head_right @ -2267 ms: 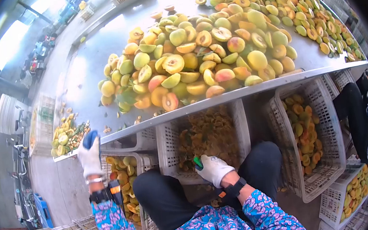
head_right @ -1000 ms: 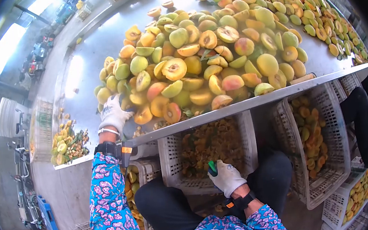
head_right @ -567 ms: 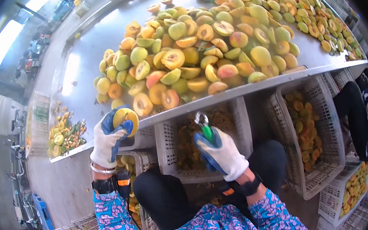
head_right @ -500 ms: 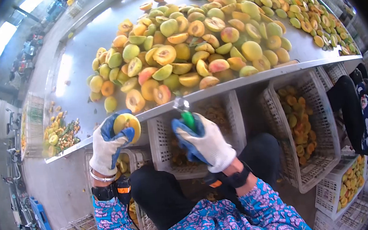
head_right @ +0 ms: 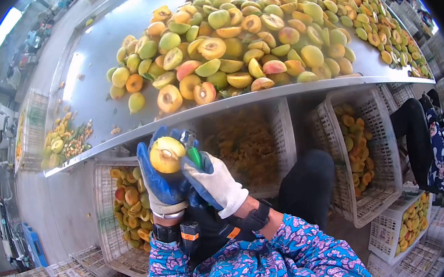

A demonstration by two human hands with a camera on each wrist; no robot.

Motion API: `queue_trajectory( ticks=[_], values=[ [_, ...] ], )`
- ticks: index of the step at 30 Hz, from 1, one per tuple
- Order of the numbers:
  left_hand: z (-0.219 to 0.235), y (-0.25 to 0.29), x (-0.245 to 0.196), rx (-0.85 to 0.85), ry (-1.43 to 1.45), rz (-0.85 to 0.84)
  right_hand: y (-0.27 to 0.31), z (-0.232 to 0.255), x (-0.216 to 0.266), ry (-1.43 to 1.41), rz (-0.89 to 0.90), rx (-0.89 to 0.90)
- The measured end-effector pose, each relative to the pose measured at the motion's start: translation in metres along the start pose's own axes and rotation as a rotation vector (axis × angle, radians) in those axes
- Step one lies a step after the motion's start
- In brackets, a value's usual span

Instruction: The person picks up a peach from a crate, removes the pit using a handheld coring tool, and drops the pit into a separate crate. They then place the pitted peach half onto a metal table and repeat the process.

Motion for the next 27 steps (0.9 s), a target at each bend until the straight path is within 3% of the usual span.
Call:
queue_trajectory(
  ticks=[2,6,15,22,25,27],
  values=[
    [0.01,-0.001,-0.001,-0.053,0.129,0.035,0.011,-0.004,0.032,0.575,0.278,-0.021],
    [0.005,0.0,0.004,0.01,0.134,0.106,0.014,-0.019,0.037,1.064,0.331,0.065],
    [0.01,0.004,0.009,-0.001,-0.016,0.092,0.015,-0.023,0.025,1.244,0.259,0.121],
    [0.021,0.003,0.01,-0.058,-0.247,0.061,0.008,-0.019,-0.008,1.162,0.247,0.112],
    [-0.002,0.0,-0.011,0.241,-0.916,-0.23,0.006,-0.019,-0.012,1.1,0.203,0.165],
    [-0.008,-0.002,-0.013,0.208,-0.915,-0.181,0.007,-0.017,-0.007,0.946,0.091,0.245]
  ],
)
Point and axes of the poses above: each hand's wrist, its own y-axis away from the middle knuckle, its own z-axis out of the back of the hand, x = y × z, the point moved 10 cm from there along -y, towards the middle knuckle, and after that the axes turned 5 degrees about -z, right-handed, at the moved point
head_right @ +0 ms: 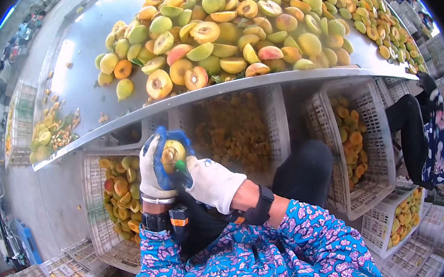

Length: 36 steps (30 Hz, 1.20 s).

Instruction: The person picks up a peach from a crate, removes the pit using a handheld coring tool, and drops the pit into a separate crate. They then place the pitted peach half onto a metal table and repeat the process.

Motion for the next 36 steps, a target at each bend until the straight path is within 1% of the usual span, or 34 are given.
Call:
queue_trajectory(
  ticks=[1,2,3,4,5,6,7,8,9,11,12,14,15,16,17,18,19,21,22,24,25,28,29,32,33,34,36],
  values=[
    [-0.002,0.001,0.017,-0.012,0.196,0.166,0.002,0.001,0.001,-0.085,-0.02,0.05],
    [-0.007,0.006,0.032,-0.023,0.391,0.333,0.001,-0.003,-0.002,-0.174,0.011,0.085],
    [-0.008,0.004,0.032,-0.005,0.365,0.318,-0.002,-0.008,-0.01,-0.262,0.043,0.119],
    [-0.012,0.005,0.033,-0.03,0.448,0.338,-0.002,-0.007,-0.005,-0.35,0.077,0.15],
    [-0.015,0.005,0.033,-0.054,0.53,0.357,-0.001,-0.017,-0.015,-0.502,-0.086,0.295],
    [-0.017,0.006,0.033,-0.083,0.609,0.375,0.005,-0.017,-0.017,-0.599,-0.168,0.328],
    [-0.018,0.006,0.027,-0.132,0.626,0.334,0.015,-0.013,-0.011,-0.694,-0.248,0.366],
    [-0.016,0.007,0.022,-0.114,0.59,0.308,0.021,-0.015,-0.011,-0.788,-0.331,0.406],
    [-0.015,0.008,0.019,-0.096,0.557,0.285,0.018,-0.022,-0.014,-0.833,-0.265,0.413],
    [-0.014,0.009,0.019,-0.061,0.508,0.243,0.02,-0.021,-0.008,-0.757,-0.166,0.349],
    [-0.014,0.009,0.017,-0.007,0.406,0.209,0.021,-0.02,-0.006,-0.718,-0.124,0.319],
    [-0.016,0.003,0.01,0.106,0.201,0.129,0.021,-0.024,-0.015,-0.713,-0.195,0.323],
    [-0.02,0.006,0.031,0.068,0.382,0.398,0.02,-0.024,-0.019,-0.707,-0.225,0.326],
    [-0.019,0.004,0.029,0.068,0.389,0.381,0.019,-0.024,-0.02,-0.701,-0.25,0.33],
    [-0.019,0.002,0.027,0.068,0.394,0.364,0.021,-0.027,-0.022,-0.779,-0.339,0.395],
    [-0.019,0.0,0.025,0.067,0.397,0.346,0.021,-0.028,-0.017,-0.913,-0.343,0.415],
    [-0.021,-0.001,0.027,0.037,0.608,0.345,0.02,-0.029,-0.011,-1.047,-0.347,0.433],
    [-0.014,-0.002,0.023,-0.048,0.593,0.244,0.019,-0.035,-0.008,-1.273,-0.374,0.486],
    [-0.009,0.0,0.021,-0.098,0.566,0.205,0.019,-0.033,-0.008,-1.153,-0.357,0.459],
    [-0.01,0.004,0.018,-0.068,0.561,0.191,0.022,-0.03,-0.01,-0.921,-0.339,0.403],
    [-0.011,0.008,0.018,-0.058,0.562,0.191,0.013,-0.017,0.0,-0.722,-0.068,0.243],
    [-0.022,0.002,0.022,0.18,0.365,0.298,0.019,-0.025,-0.019,-0.61,-0.212,0.373],
    [-0.026,0.003,0.016,0.182,0.343,0.328,0.021,-0.025,-0.017,-0.732,-0.2,0.394],
    [-0.033,0.003,0.012,0.229,0.388,0.361,0.028,-0.031,-0.015,-1.023,-0.244,0.504],
    [-0.034,0.002,0.012,0.159,0.478,0.329,0.035,-0.036,-0.018,-1.268,-0.409,0.524],
    [-0.03,-0.004,0.005,0.094,0.486,0.167,0.037,-0.036,-0.013,-1.327,-0.403,0.568],
    [-0.027,0.006,0.022,-0.095,0.668,0.243,0.04,-0.034,-0.005,-1.447,-0.387,0.649]
  ],
)
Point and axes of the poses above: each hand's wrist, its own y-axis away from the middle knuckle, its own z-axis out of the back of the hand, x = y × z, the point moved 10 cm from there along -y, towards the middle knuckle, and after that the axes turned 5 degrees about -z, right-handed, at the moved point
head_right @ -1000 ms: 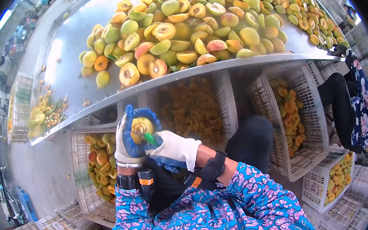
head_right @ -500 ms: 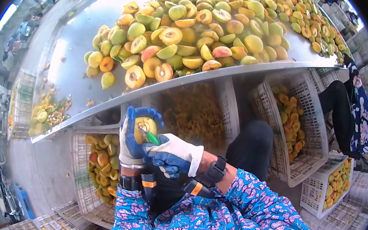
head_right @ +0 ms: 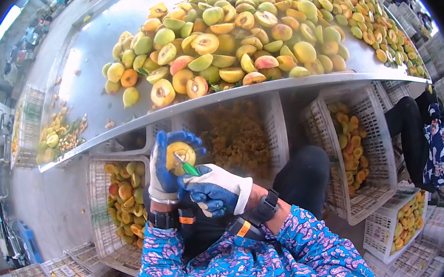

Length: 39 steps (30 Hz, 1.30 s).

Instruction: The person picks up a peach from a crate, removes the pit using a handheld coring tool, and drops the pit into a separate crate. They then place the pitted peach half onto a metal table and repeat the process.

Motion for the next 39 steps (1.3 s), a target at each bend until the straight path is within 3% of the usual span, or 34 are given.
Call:
queue_trajectory(
  ticks=[2,4,7,10,14,16,18,21,22,24,26,27,28,30,31,32,33,34,36,39],
  values=[
    [0.001,0.005,-0.002,0.092,-0.083,-0.022,0.002,-0.001,-0.01,-0.035,-0.06,-0.078],
    [0.004,0.005,0.002,0.146,-0.12,0.037,0.007,0.003,-0.007,0.207,-0.014,-0.239],
    [-0.006,-0.003,-0.002,0.274,-0.235,0.09,0.009,0.003,0.003,0.407,-0.002,-0.269],
    [-0.019,0.002,0.0,0.293,-0.103,0.179,0.007,-0.02,-0.021,-0.23,-0.178,0.232],
    [-0.019,0.004,0.003,0.267,-0.018,0.184,0.002,-0.035,-0.018,-0.493,-0.082,0.521],
    [-0.02,-0.004,-0.004,0.22,-0.138,0.077,-0.005,-0.034,-0.015,-0.58,-0.046,0.667],
    [-0.005,-0.015,-0.003,0.107,-0.265,0.02,-0.011,-0.015,-0.017,-0.489,-0.003,0.483],
    [0.023,-0.032,-0.01,-0.017,-0.144,-0.077,0.02,-0.026,-0.008,-0.291,0.073,0.465],
    [0.025,-0.033,-0.015,-0.048,-0.118,-0.102,0.02,-0.011,-0.006,-0.305,0.083,0.255],
    [0.015,-0.027,-0.022,-0.018,-0.045,-0.129,0.025,0.02,0.007,-0.024,0.209,0.039],
    [0.02,-0.022,-0.017,-0.03,0.024,-0.09,0.02,0.114,0.02,0.776,0.16,-0.666],
    [0.044,-0.019,-0.021,-0.144,0.057,-0.153,0.029,0.123,0.034,1.559,0.145,-0.968],
    [0.071,-0.015,-0.029,-0.252,0.09,-0.227,0.033,0.143,0.028,1.611,-0.053,-0.979],
    [0.071,0.008,-0.076,-0.164,-0.18,-0.271,0.054,0.149,0.032,1.236,0.034,-1.079],
    [0.1,0.016,-0.093,-0.172,-0.166,-0.304,0.055,0.154,0.03,1.3,0.038,-1.088],
    [0.131,0.032,-0.121,-0.278,-0.493,-0.447,0.052,0.159,0.032,1.364,0.054,-1.098],
    [0.162,0.041,-0.134,-0.411,-0.455,-0.343,0.049,0.159,0.036,1.431,0.077,-1.107],
    [0.198,0.051,-0.147,-0.599,-0.645,-0.245,0.045,0.159,0.035,1.442,0.062,-1.086],
    [0.207,0.053,-0.18,-0.695,-1.503,-0.128,0.038,0.156,0.029,1.468,0.022,-1.049],
    [0.134,0.011,-0.199,-0.577,-1.437,-0.445,0.028,0.148,0.02,1.468,-0.045,-0.958]
  ],
)
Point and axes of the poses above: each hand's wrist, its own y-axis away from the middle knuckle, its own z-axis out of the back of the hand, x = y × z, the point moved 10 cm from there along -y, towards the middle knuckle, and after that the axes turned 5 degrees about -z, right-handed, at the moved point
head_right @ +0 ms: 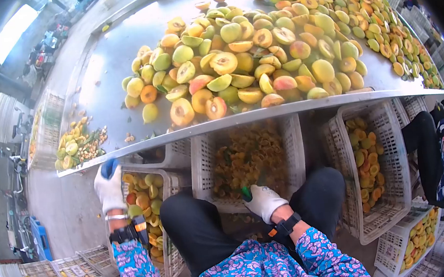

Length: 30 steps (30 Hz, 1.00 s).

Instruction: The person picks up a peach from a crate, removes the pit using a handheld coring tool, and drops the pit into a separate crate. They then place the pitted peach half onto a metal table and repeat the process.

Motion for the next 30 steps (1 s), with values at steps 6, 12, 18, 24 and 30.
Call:
queue_trajectory(
  ticks=[6,12,18,24,30],
  values=[
    [-0.133,-0.088,-0.078,0.331,-0.367,-0.252,0.005,-0.002,0.002,-0.033,-0.017,0.029],
    [-0.177,-0.108,-0.059,0.433,-0.488,-0.327,-0.004,0.002,-0.001,-0.044,0.011,-0.063],
    [-0.123,-0.065,-0.047,0.438,1.246,0.21,-0.011,0.017,0.001,-0.326,0.011,-0.092],
    [-0.134,0.045,-0.08,0.44,1.906,0.624,0.039,0.076,0.121,-0.493,0.351,-0.18],
    [-0.145,0.088,-0.087,0.389,1.756,0.549,0.051,0.065,0.172,-0.205,0.457,-0.222]
  ],
)
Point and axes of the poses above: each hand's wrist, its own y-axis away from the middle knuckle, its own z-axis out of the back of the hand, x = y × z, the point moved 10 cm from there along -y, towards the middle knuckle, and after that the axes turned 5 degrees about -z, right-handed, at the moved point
